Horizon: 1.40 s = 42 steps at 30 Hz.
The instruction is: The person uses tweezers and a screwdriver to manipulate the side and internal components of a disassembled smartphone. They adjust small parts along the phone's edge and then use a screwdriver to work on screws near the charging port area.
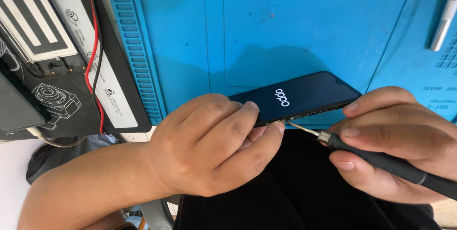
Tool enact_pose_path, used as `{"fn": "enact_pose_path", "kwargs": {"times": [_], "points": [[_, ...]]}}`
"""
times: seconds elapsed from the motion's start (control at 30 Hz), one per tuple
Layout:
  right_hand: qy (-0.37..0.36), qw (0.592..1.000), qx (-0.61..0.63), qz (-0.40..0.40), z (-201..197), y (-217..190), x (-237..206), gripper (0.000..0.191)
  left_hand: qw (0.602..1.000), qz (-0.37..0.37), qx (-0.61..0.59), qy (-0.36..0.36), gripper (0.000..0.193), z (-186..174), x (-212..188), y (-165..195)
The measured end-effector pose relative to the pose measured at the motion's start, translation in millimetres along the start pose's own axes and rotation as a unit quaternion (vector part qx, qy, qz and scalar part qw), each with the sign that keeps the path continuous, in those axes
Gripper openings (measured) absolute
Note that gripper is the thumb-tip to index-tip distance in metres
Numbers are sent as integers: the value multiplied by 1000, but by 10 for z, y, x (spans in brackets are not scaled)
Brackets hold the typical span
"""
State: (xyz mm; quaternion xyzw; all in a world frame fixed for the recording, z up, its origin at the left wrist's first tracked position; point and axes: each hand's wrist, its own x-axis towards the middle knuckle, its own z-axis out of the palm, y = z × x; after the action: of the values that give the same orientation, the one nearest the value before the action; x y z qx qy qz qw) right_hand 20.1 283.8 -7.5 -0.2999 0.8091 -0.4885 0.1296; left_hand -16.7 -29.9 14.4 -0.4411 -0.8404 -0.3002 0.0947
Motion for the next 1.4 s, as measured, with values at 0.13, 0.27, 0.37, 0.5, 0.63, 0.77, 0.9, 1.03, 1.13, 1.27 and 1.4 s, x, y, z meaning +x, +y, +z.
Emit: {"fn": "enact_pose_path", "kwargs": {"times": [0.13, 0.27, 0.37, 0.5, 0.63, 0.77, 0.9, 1.03, 1.13, 1.27, 1.4], "points": [[9, 1000, -4, 18, 12, -29, 9, 33, 1000, 3, 3, 1, 21, 4, -5, -2], [18, 998, -18, 54, 26, -104, -4, 34, 1000, 0, 3, 3, 21, 12, -6, 2], [23, 999, -22, 44, 52, -82, -15, 32, 1000, -4, -1, 2, 21, 14, -8, 11], [29, 999, -21, 29, 72, -35, -52, 32, 1000, -2, 0, 2, 21, 15, -14, 8], [55, 998, -11, 17, 102, -29, -81, 30, 1000, 0, 0, 2, 21, 18, -15, 2], [85, 996, 2, -1, 136, -26, -72, 32, 1000, -6, -2, 4, 20, 24, -10, 12], [77, 997, -2, 17, 128, -44, -72, 31, 1000, -3, 0, 5, 20, 17, -12, 6], [53, 998, -16, 12, 108, -31, -68, 29, 1000, 2, 5, 5, 20, 18, -15, 3], [35, 999, -13, 9, 84, -14, -65, 30, 1000, -3, -2, 7, 21, 25, -16, 8], [32, 999, -11, 13, 80, -24, -69, 31, 1000, -2, -2, 7, 21, 28, -23, 9], [25, 1000, -8, 9, 80, -18, -62, 30, 1000, -3, 5, 11, 20, 43, -28, 13]]}}
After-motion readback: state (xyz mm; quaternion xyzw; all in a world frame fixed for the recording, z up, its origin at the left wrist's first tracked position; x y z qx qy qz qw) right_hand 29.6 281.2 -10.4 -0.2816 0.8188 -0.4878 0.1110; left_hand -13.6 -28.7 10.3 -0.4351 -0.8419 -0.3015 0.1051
